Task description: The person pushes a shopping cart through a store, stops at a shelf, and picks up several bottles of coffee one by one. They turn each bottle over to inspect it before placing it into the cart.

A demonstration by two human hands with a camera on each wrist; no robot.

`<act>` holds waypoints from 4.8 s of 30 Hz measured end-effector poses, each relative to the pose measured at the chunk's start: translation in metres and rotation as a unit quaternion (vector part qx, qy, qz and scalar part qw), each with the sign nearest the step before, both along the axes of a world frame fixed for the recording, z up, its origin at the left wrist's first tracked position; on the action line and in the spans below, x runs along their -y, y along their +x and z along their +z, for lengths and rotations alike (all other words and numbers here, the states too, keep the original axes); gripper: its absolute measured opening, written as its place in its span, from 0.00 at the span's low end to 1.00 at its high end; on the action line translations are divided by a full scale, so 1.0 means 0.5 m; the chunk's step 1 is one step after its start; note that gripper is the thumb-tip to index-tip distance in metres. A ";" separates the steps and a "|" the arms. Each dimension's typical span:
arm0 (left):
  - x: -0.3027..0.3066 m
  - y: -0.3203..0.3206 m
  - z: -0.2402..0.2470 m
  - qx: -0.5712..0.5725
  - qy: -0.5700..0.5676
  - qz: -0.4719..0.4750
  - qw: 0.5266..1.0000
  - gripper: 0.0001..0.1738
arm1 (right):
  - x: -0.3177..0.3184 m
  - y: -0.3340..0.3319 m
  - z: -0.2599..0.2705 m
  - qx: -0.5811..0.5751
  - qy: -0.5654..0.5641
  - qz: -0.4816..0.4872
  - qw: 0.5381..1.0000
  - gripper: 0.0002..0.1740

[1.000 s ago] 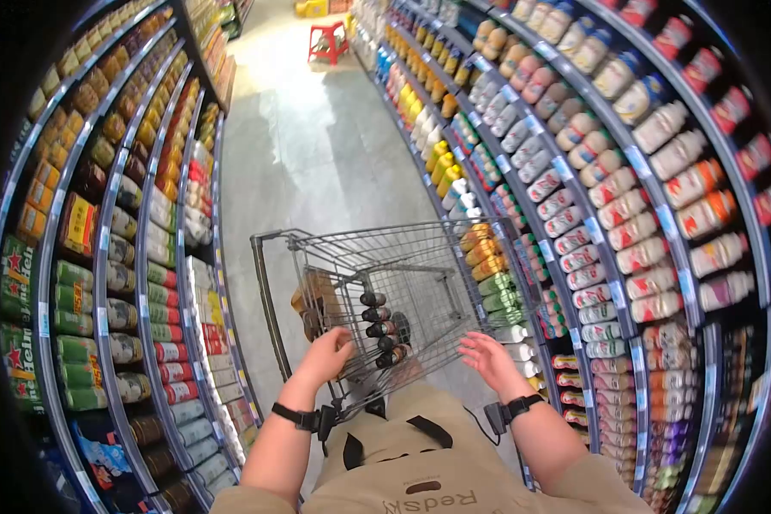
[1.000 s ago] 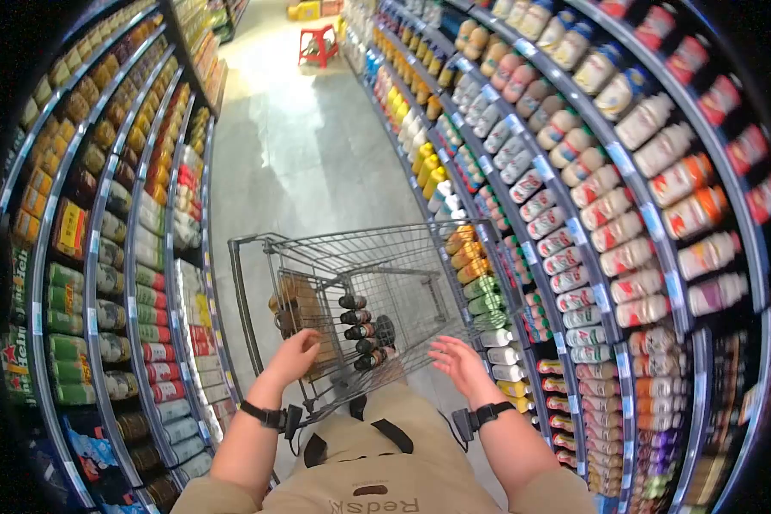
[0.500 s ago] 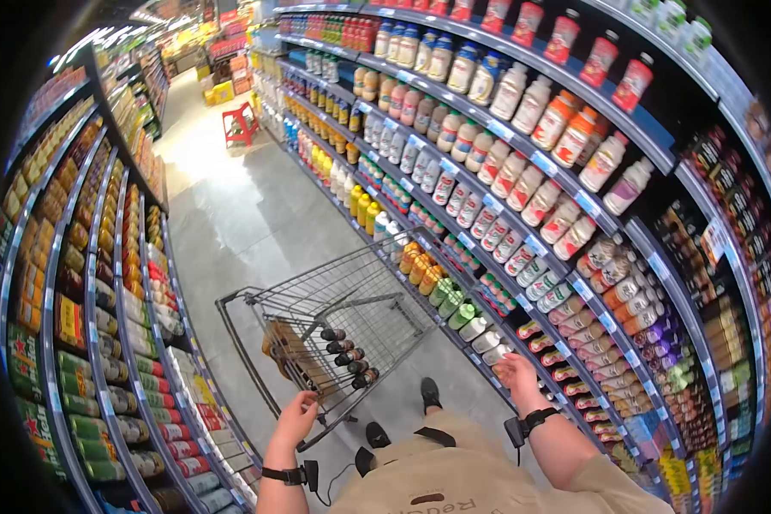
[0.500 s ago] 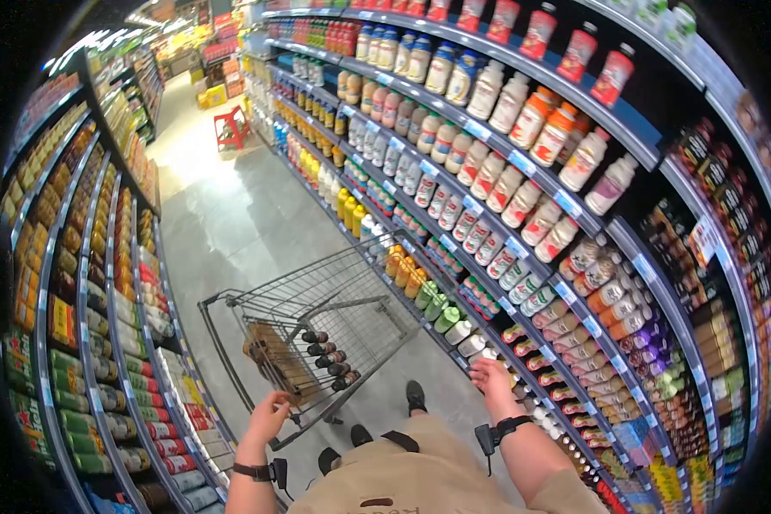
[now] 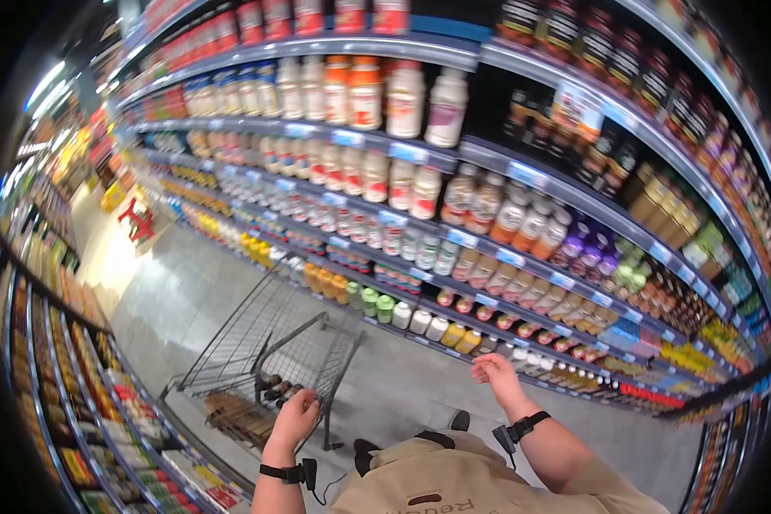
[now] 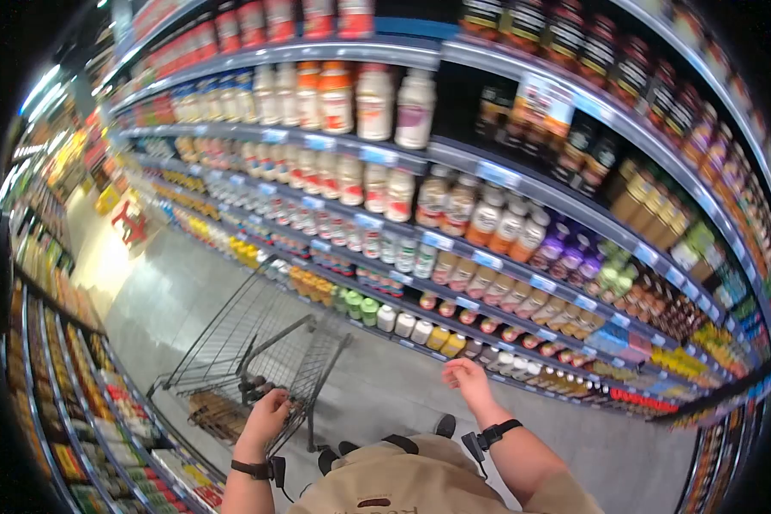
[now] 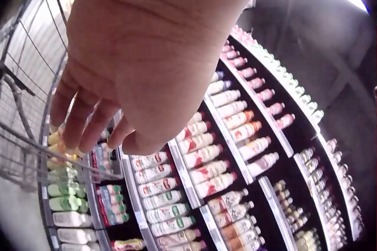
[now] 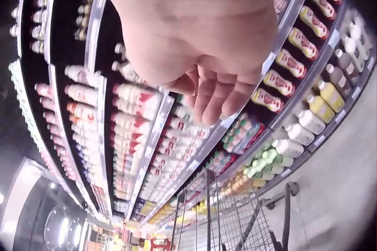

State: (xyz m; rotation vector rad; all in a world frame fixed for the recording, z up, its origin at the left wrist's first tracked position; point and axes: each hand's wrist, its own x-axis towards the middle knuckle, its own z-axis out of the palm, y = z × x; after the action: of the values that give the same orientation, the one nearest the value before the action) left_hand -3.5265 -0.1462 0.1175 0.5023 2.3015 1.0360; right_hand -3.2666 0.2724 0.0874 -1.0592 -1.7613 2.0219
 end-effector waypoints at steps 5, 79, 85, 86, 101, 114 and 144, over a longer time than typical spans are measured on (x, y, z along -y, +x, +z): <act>-0.288 0.041 0.033 -0.042 -0.007 -0.136 0.990 0.19 | -0.135 0.232 -0.015 -0.004 -0.025 -0.132 0.991 0.13; -1.053 0.352 0.494 -0.259 0.496 -0.331 0.760 0.36 | -0.522 0.166 0.508 -0.123 0.331 0.268 0.896 0.42; -0.917 0.397 0.429 -0.089 0.453 -0.203 0.864 0.37 | -0.471 0.225 0.471 -0.085 0.245 0.379 0.888 0.39; -0.891 0.401 0.421 -0.053 0.470 -0.161 0.866 0.35 | -0.466 0.229 0.468 -0.092 0.220 0.397 0.886 0.37; -0.462 0.353 0.423 -0.167 0.294 0.068 0.939 0.13 | -0.187 0.015 0.392 -0.120 -0.172 0.445 0.871 0.33; 0.087 0.283 0.365 -0.077 0.190 0.163 0.965 0.19 | 0.299 -0.281 0.370 0.018 -0.151 0.561 0.814 0.28; 0.292 -0.466 -0.359 0.022 -0.130 0.461 0.878 0.23 | 0.844 -1.024 -0.439 0.253 -0.148 0.527 0.798 0.48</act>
State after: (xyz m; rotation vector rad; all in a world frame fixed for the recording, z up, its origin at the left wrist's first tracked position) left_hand -3.7594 -0.2920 -0.0622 -0.8114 2.5956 1.0611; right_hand -3.7787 -0.1494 -0.1322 -0.7787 -2.8268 2.8972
